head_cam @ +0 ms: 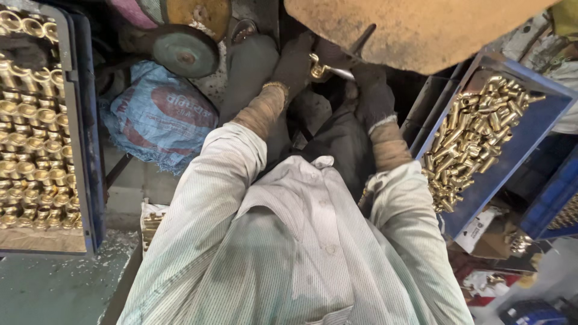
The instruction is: The person sits on the floor and repeatedly picks up brass-colored metal parts from a blue bin. They hold each part against a rotating grinding wheel to smooth or deburr it, then place the finished part into a tray. The process is repeated for multiple parts.
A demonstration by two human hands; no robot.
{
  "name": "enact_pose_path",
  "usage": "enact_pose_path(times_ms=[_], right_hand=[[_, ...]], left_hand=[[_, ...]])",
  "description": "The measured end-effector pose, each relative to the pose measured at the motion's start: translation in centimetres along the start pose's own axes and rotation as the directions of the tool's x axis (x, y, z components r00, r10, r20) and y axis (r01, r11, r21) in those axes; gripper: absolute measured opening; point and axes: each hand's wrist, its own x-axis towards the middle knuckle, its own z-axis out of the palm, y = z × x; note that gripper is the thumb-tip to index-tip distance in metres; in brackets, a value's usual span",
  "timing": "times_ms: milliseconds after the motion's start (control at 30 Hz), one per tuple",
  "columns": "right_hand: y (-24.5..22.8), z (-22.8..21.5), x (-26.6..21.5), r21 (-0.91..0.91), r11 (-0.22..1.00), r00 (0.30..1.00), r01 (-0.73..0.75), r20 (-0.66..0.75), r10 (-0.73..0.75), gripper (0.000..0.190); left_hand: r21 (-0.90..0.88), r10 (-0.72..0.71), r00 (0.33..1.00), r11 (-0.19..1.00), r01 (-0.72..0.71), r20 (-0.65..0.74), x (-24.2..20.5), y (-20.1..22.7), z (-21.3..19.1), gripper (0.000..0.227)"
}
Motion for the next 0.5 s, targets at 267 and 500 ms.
enact_pose_path(times_ms=[267,500], right_hand=[[-3.2,-1.0,0.6,0.791,0.575,0.933,-0.209,-0.015,0.360,0.033],[-16.3,-4.1,-7.2,0.667,0.738,0.948,0.100,-0.288,0.133,0.052]], left_hand=[[-0.372,-0.156,0.986,0.914,0.164,0.051,-0.3,3.2,-4.3,0.043],[-0.283,0.476,0.879,0.849,-0.447,0.038,-6.1,5.1,-9.0,0.036]])
